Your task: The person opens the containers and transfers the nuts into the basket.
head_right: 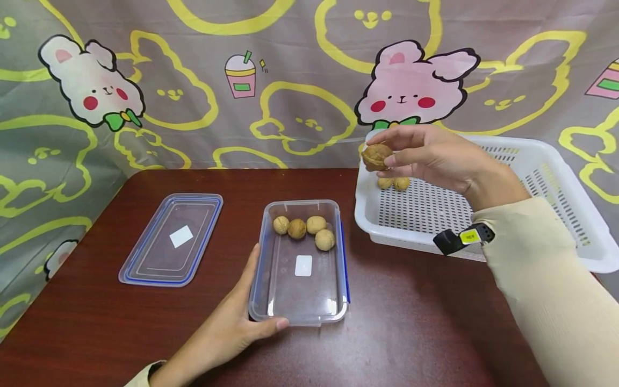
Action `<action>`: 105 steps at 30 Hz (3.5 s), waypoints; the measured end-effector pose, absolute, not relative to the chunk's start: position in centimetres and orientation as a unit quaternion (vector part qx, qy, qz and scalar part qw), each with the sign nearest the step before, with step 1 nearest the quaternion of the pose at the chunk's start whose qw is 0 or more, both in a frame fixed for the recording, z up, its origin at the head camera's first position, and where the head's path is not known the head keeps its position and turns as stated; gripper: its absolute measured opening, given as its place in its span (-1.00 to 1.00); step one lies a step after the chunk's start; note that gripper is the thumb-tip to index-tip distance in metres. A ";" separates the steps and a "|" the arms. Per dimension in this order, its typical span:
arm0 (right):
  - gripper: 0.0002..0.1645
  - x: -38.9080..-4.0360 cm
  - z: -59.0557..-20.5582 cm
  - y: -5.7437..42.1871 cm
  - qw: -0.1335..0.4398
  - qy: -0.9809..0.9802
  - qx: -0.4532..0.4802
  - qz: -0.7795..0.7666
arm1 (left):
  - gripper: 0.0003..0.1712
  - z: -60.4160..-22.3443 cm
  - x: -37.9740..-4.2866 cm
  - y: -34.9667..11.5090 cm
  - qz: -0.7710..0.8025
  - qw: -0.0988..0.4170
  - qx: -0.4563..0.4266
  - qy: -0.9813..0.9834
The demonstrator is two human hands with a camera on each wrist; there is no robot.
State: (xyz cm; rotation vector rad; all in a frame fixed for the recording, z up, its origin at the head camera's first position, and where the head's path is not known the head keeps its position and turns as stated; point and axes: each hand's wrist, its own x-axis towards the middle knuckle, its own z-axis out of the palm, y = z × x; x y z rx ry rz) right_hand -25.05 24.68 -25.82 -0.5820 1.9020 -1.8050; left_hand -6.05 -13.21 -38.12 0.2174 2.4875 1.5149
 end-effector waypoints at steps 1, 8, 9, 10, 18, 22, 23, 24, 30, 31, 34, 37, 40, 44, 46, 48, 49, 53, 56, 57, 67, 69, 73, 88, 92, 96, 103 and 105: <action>-0.47 -25.4 -25.9 25.3 0.224 0.689 -0.207 -0.657 | 0.61 -38.1 -6.0 -13.2 0.515 0.110 0.074 0.847; -0.49 -27.1 -26.7 28.4 0.216 0.696 -0.149 -0.668 | 0.61 -38.1 -6.0 -13.2 0.519 0.110 0.075 0.845; -0.49 -27.2 -26.9 28.8 0.214 0.703 -0.140 -0.664 | 0.61 -38.1 -6.0 -13.2 0.518 0.110 0.074 0.845; -0.49 -27.4 -27.2 29.3 0.212 0.705 -0.131 -0.663 | 0.61 -38.1 -6.0 -13.2 0.518 0.111 0.074 0.845; -0.48 -28.3 -28.8 32.2 0.219 0.699 -0.015 -0.681 | 0.60 -38.1 -5.9 -13.2 0.516 0.113 0.071 0.846; -0.47 -28.6 -29.3 32.9 0.220 0.706 -0.019 -0.673 | 0.61 -38.2 -5.9 -13.3 0.517 0.111 0.072 0.846; -0.46 -28.6 -29.4 33.0 0.219 0.708 -0.021 -0.671 | 0.61 -38.1 -5.9 -13.2 0.517 0.110 0.073 0.846; -0.46 -28.7 -29.5 33.0 0.219 0.711 -0.023 -0.668 | 0.61 -38.1 -5.9 -13.2 0.517 0.110 0.073 0.846; -0.45 -29.4 -30.1 33.2 0.218 0.744 -0.010 -0.631 | 0.61 -38.1 -5.9 -13.2 0.517 0.111 0.070 0.846; -0.45 -29.5 -30.2 33.2 0.218 0.751 -0.010 -0.623 | 0.61 -38.1 -5.9 -13.2 0.516 0.111 0.070 0.846; -0.46 -29.9 -30.6 33.2 0.219 0.764 -0.013 -0.607 | 0.61 -38.1 -5.9 -13.2 0.514 0.110 0.070 0.848; -0.48 -30.1 -31.0 33.1 0.227 0.781 -0.022 -0.581 | 0.62 -38.1 -5.9 -13.2 0.515 0.109 0.072 0.847; -0.51 -30.3 -31.4 32.9 0.240 0.800 -0.029 -0.549 | 0.63 -38.0 -5.9 -13.1 0.517 0.109 0.072 0.846; -0.52 -30.5 -31.9 32.7 0.253 0.811 -0.037 -0.527 | 0.63 -38.1 -5.9 -13.2 0.517 0.110 0.072 0.846; -0.54 -30.6 -32.1 32.7 0.258 0.814 -0.038 -0.519 | 0.62 -38.1 -5.9 -13.2 0.516 0.110 0.071 0.846; -0.56 -30.7 -32.3 32.6 0.264 0.817 -0.037 -0.512 | 0.62 -38.1 -5.8 -13.2 0.516 0.111 0.070 0.846; -0.58 -30.7 -32.4 32.6 0.268 0.818 -0.036 -0.508 | 0.62 -38.2 -5.9 -13.2 0.516 0.111 0.071 0.846; -0.57 -30.7 -32.7 32.4 0.288 0.829 -0.031 -0.479 | 0.62 -38.1 -5.9 -13.2 0.517 0.112 0.070 0.846; -0.52 -30.7 -32.8 32.2 0.300 0.838 -0.035 -0.454 | 0.62 -38.1 -5.9 -13.2 0.515 0.112 0.069 0.847; -0.50 -30.7 -32.8 32.1 0.304 0.840 -0.038 -0.449 | 0.62 -38.1 -5.9 -13.2 0.514 0.112 0.069 0.847; -0.44 -30.7 -33.0 31.6 0.312 0.849 -0.060 -0.422 | 0.62 -38.0 -5.9 -13.2 0.513 0.113 0.067 0.848; -0.43 -30.7 -33.1 31.6 0.311 0.850 -0.058 -0.421 | 0.62 -38.0 -5.9 -13.2 0.514 0.113 0.069 0.848; -0.42 -30.6 -33.0 31.7 0.305 0.853 -0.053 -0.420 | 0.61 -38.1 -5.9 -13.2 0.512 0.113 0.070 0.849; -0.47 -30.5 -32.2 31.9 0.260 0.870 -0.034 -0.418 | 0.61 -38.0 -5.9 -13.2 0.513 0.116 0.067 0.848; -0.42 -30.4 -31.4 31.8 0.250 0.877 -0.022 -0.410 | 0.62 -38.1 -5.9 -13.2 0.513 0.116 0.067 0.848; -0.42 -30.3 -30.3 31.4 0.227 0.889 -0.014 -0.397 | 0.62 -38.1 -5.9 -13.2 0.511 0.115 0.067 0.849; -0.42 -30.0 -27.8 30.4 0.206 0.905 -0.028 -0.370 | 0.61 -38.0 -5.9 -13.1 0.510 0.116 0.065 0.850; -0.41 -29.8 -27.2 30.0 0.197 0.908 -0.033 -0.367 | 0.61 -38.0 -5.9 -13.1 0.512 0.115 0.065 0.849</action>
